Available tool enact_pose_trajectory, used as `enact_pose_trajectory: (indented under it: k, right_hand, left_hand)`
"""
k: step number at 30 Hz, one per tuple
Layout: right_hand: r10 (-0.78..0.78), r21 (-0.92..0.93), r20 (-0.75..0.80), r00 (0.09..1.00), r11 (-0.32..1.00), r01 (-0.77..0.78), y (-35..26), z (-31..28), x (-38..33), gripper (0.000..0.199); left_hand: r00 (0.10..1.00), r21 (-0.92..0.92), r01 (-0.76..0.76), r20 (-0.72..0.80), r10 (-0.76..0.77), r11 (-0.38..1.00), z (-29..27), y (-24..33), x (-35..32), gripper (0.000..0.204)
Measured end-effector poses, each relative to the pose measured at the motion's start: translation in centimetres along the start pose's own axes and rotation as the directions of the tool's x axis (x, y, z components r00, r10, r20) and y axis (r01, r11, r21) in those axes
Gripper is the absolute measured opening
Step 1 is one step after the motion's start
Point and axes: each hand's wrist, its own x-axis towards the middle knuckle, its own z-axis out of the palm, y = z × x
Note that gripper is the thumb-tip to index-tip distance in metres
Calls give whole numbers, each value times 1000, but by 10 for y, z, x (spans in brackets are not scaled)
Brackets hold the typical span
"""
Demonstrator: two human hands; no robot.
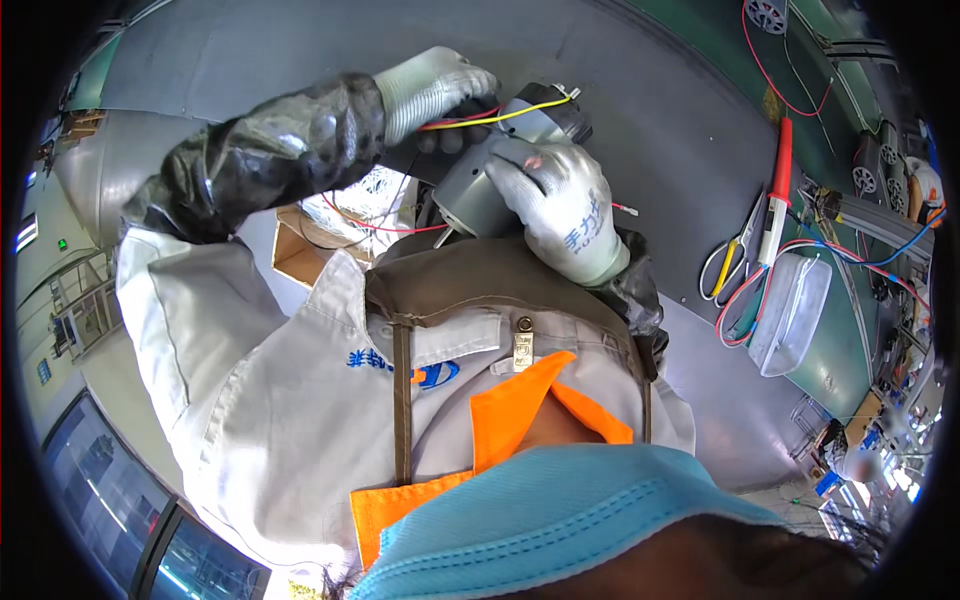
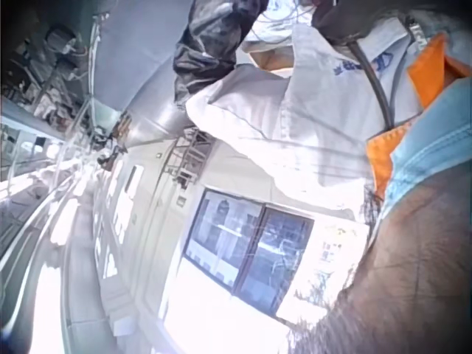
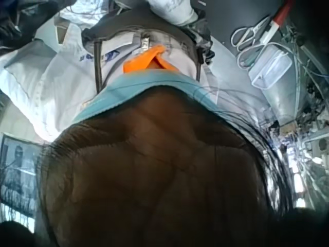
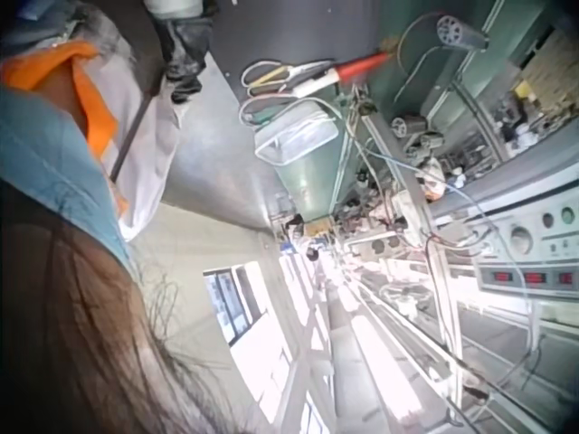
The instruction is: Assembling and wiring electrical motors at a manual assembly station.
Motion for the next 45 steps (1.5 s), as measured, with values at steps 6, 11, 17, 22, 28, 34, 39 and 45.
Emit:
enact_pose_trajectory:
  k: [6,11,17,22,28,34,39,45]
  right_hand:
    - [95,319,3,995,943,-91,10,-6,-2,42]
    - [61,16,127,990,998,-63,5,-9,10,34]
    - [18,-14,70,997,1000,-17,12,-10,8,32]
    - [566,777,-63,822,544,-316,26,-1,-14,34]
    - [834,929,173,525,39,-368,31,-26,11,40]
    - [856,881,210,472,44,-471,34,-34,16,47]
    - [750,726,445,489,18,-688,59,-45,14,47]
    - [786,808,349,510,23,-588,51,-43,4,44]
  left_hand:
    - [979,438,52,-200,41,897,-9,19,9,46]
    - [995,635,-27,91,-40,772,-25,42,-2,54]
    - [1000,270,10,-12,-7,963,2,18,12,43]
    - [924,17,-322,-211,318,947,22,-5,23,32]
    - [838,-52,-493,-297,458,868,45,-21,31,23]
    - [792,206,-513,-263,552,834,46,-14,30,23]
    - [732,303,-570,-234,640,764,55,-2,31,21]
    - [768,226,-545,-253,589,808,62,0,37,21]
